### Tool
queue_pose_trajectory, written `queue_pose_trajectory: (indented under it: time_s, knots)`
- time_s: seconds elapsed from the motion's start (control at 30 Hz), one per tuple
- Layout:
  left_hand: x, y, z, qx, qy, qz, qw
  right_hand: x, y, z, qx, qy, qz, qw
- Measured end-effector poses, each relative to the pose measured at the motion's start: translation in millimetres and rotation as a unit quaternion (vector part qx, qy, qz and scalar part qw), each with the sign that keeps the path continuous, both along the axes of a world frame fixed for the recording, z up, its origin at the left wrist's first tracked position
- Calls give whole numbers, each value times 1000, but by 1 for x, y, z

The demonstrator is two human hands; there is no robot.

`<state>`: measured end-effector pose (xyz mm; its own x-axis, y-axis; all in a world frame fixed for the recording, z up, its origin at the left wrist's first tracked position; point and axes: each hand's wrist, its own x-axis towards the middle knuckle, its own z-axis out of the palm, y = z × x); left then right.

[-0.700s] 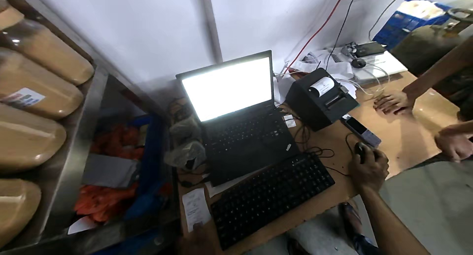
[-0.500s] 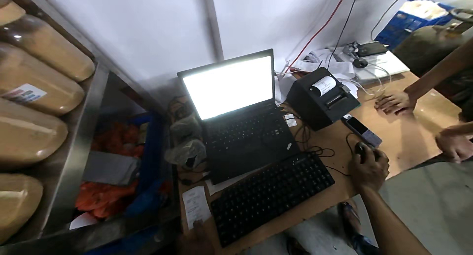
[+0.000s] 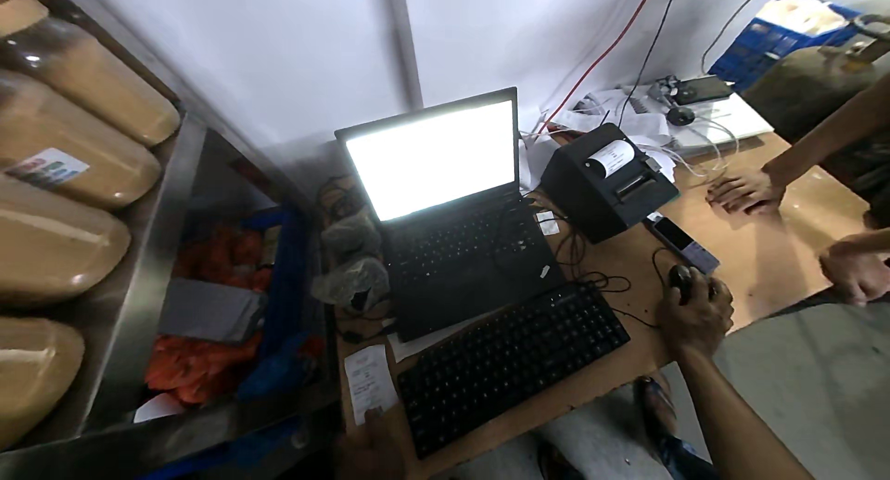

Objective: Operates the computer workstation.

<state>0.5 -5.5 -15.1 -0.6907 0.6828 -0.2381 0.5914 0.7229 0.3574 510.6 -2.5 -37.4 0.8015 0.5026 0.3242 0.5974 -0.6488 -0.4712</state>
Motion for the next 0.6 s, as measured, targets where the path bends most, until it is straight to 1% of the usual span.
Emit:
queue_pose_trajectory:
  time_s: [0.07,0.1,0.17,0.23,0.37,0.43,0.5,0.6]
  knots:
    - [-1,0,9,-43,9,-45,998,0,0,1,2,-4,4,1000]
    - [-2,1,8,-54,22,-53,997,1,0,0,2,-5,6,1000]
    - [1,3,15,-70,17,-45,996,1,1,-1,2,-4,3,1000]
    - [0,2,7,-38,19,-33,999,2,1,-3,4,-3,-1,1000]
    - [-3,1,-4,-33,17,-23,999,4,0,-6,9,-7,3,1000]
    - [-5,0,-10,-12,15,-15,1000,3,0,-6,7,-10,4,1000]
    - [-4,0,-9,-7,19,-10,1000,0,0,-3,5,-10,6,1000]
    - [-2,2,-4,-14,18,-8,1000,-9,1,10,-1,0,5,1000]
